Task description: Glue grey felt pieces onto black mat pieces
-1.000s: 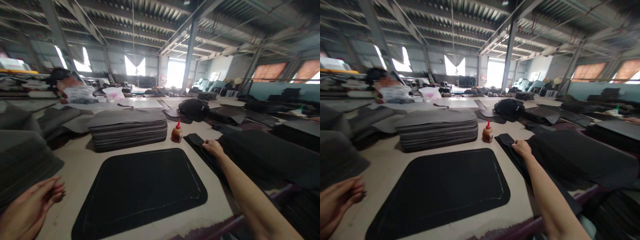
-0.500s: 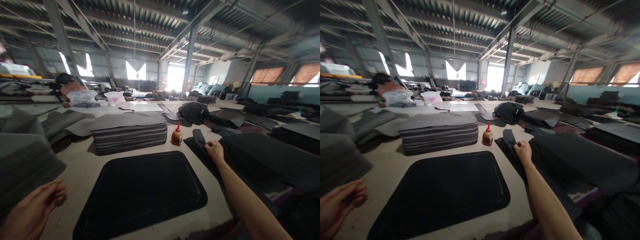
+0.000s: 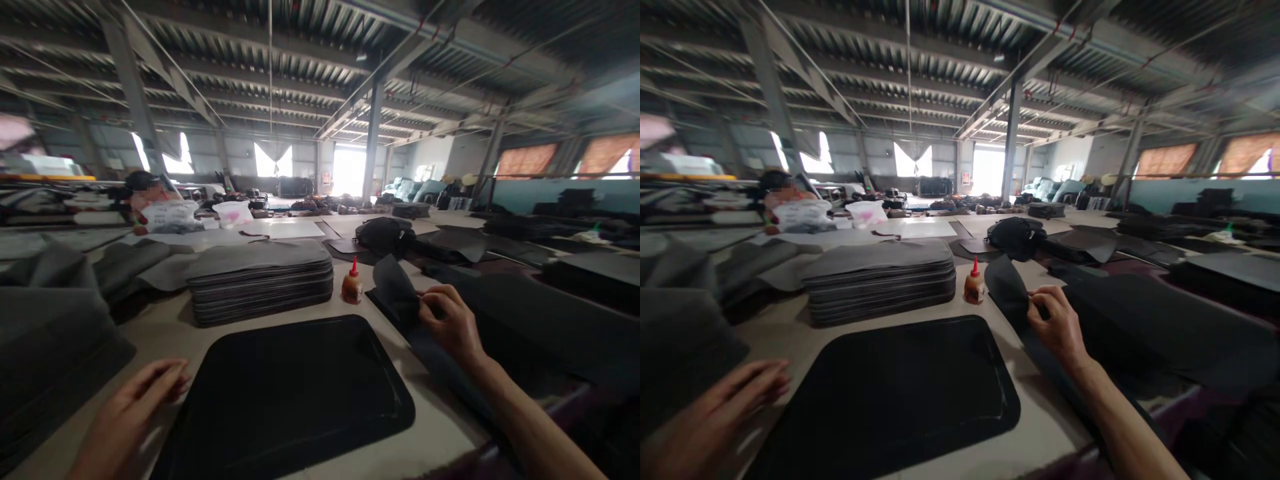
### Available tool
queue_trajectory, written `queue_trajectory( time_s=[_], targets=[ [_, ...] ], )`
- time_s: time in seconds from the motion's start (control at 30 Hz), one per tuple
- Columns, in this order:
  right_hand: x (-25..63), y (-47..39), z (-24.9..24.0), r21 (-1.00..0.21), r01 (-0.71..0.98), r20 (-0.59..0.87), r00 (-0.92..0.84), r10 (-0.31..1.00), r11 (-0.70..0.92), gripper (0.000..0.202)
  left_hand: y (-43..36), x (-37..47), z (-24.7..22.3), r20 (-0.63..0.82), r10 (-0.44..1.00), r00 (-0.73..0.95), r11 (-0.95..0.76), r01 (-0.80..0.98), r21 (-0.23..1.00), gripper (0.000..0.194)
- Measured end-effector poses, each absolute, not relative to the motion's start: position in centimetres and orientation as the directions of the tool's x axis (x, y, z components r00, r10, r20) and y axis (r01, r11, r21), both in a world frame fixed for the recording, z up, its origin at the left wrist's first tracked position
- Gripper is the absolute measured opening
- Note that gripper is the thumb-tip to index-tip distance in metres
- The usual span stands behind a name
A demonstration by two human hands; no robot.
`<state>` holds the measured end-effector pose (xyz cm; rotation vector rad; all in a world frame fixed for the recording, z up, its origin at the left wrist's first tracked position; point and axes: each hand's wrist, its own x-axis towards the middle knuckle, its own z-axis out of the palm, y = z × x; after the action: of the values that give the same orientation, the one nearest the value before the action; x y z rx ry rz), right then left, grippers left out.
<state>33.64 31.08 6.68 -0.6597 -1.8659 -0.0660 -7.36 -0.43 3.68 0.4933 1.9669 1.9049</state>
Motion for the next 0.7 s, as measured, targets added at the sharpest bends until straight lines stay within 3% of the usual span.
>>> queue_trajectory(
  time_s=[0.07, 0.17, 0.23, 0.3, 0.4, 0.5, 0.57, 0.7],
  targets=[
    [34.1, 27.5, 7.7, -0.122, 0.414, 0.896, -0.345, 0.280, 0.902, 0.007, 1.2, -4.6, 4.7, 0.017, 0.652, -0.758, 0.041, 0.058, 0.997, 0.057],
    [34.5, 22.5, 8.9, 0.024, 0.328, 0.862, -0.486, 0.147, 0.944, 0.013, 3.9, 0.4, 6.5, 0.046, 0.905, -0.424, -0.017, 0.073, 0.997, 0.069],
    [34.7, 19.9, 9.3, 0.065, 0.248, 0.817, -0.569, 0.091, 0.967, 0.015, 5.5, 3.8, 7.7, 0.049, 0.960, -0.274, -0.050, 0.005, 0.999, 0.080],
    [34.8, 18.1, 9.4, 0.054, 0.179, 0.770, -0.634, 0.073, 0.982, 0.016, 6.8, 6.9, 8.7, 0.003, 0.987, -0.163, -0.013, -0.056, 0.998, 0.077],
    [34.7, 16.5, 9.1, -0.021, 0.127, 0.697, -0.709, 0.106, 0.992, 0.019, 8.0, 10.0, 9.5, -0.087, 0.996, -0.035, 0.079, -0.178, 0.981, 0.058],
    [34.5, 15.6, 8.9, -0.111, 0.144, 0.680, -0.711, 0.180, 0.983, 0.015, 8.2, 11.3, 9.6, -0.061, 0.995, -0.078, 0.036, -0.291, 0.956, 0.045],
    [34.5, 15.3, 8.6, -0.258, 0.161, 0.680, -0.670, 0.297, 0.953, 0.013, 8.1, 11.2, 9.6, 0.007, 0.989, -0.150, -0.044, -0.242, 0.969, 0.040],
    [35.6, 14.8, 7.5, -0.586, 0.159, 0.510, -0.690, 0.514, 0.795, 0.048, 7.2, 9.8, 10.2, 0.100, 0.963, -0.252, -0.142, -0.153, 0.978, 0.035]
  ],
)
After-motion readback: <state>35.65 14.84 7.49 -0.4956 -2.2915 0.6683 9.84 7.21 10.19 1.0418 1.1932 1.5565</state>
